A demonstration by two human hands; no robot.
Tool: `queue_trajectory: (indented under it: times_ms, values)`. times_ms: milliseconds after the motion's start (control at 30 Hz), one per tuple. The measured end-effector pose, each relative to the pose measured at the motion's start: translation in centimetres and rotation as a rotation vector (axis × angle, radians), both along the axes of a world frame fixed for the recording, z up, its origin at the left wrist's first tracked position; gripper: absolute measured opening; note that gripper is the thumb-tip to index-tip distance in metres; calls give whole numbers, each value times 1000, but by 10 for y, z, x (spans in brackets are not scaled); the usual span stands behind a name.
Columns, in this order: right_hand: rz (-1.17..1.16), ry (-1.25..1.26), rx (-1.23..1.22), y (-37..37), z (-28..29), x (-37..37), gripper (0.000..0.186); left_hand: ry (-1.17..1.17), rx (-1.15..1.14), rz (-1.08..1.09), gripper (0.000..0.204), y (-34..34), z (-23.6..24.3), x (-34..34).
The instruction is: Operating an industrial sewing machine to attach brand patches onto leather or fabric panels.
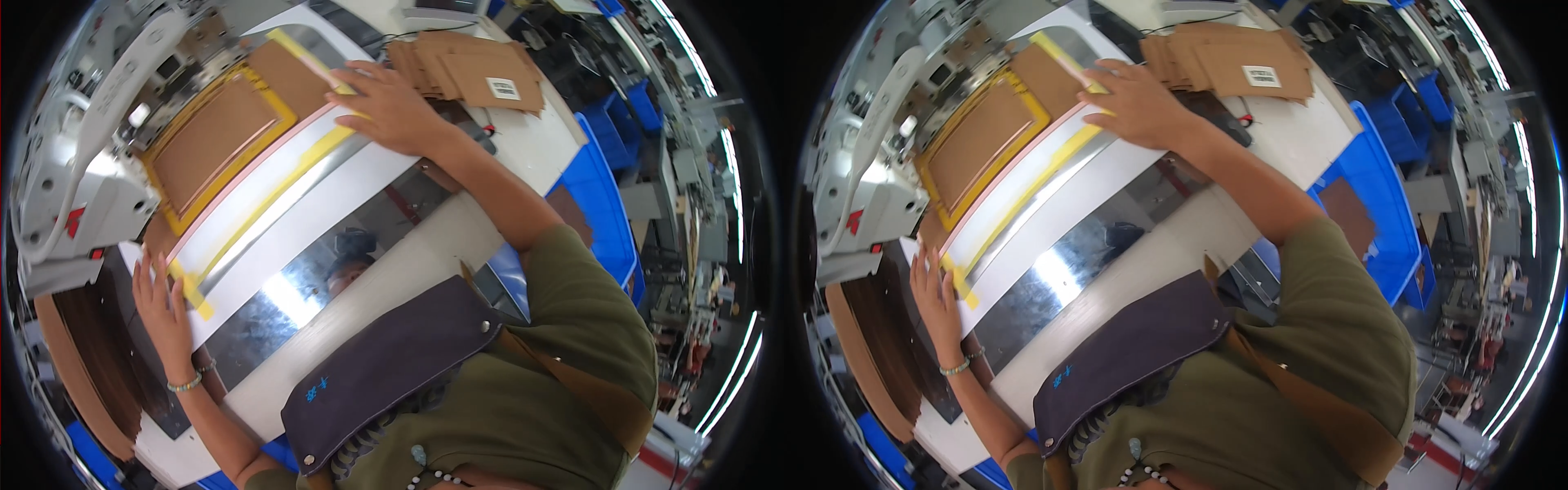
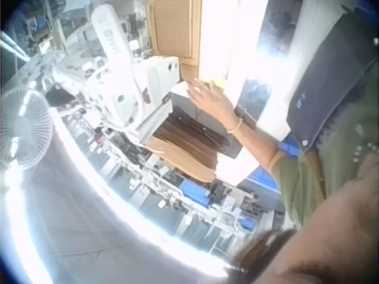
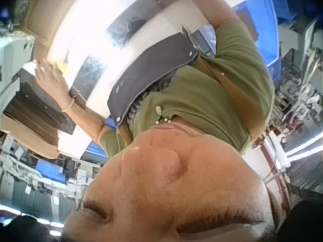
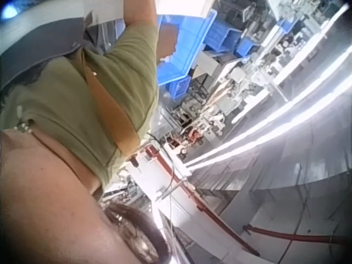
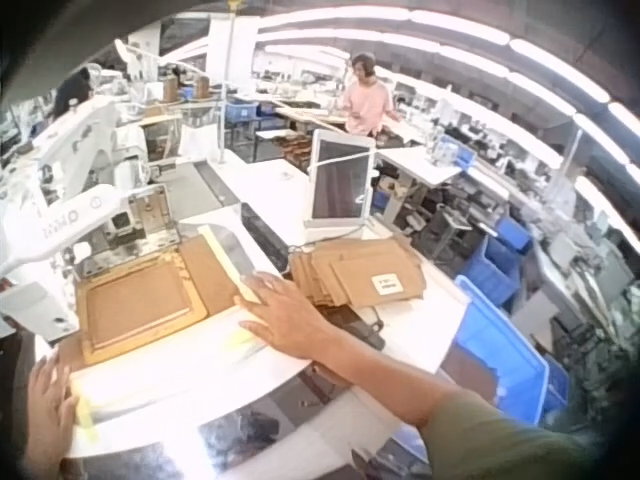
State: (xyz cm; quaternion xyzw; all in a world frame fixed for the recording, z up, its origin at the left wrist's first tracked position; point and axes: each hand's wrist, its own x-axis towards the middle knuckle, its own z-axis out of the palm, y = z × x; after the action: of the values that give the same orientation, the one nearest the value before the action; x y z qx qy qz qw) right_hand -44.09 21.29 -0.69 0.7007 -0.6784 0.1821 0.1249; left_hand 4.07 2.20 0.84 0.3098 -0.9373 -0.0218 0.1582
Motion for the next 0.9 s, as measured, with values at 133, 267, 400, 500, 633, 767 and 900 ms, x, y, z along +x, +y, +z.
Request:
queue_trajectory:
  times_ms: [133,267,400,500,633,767,900]
  values:
    - [3,60,-102,3,13,-5,36,24,23,-21,51,-8,-8,6]
    - [-314,474,39,43,77,-54,30,30,31,6,52,-4,-5,7]
    - [-709,-234,87,103,98,-120,20,34,14,-19,51,-11,-8,5]
    - [-587,-447,221,135,59,-168,9,27,23,10,50,-3,-1,12]
    - [-459,-510,314,155,59,-191,9,44,70,-20,50,2,8,6]
    - [-470,-530,308,143,88,-183,14,119,188,73,48,8,30,19]
    - [-565,-572,504,147,59,-209,8,119,201,146,45,15,48,36]
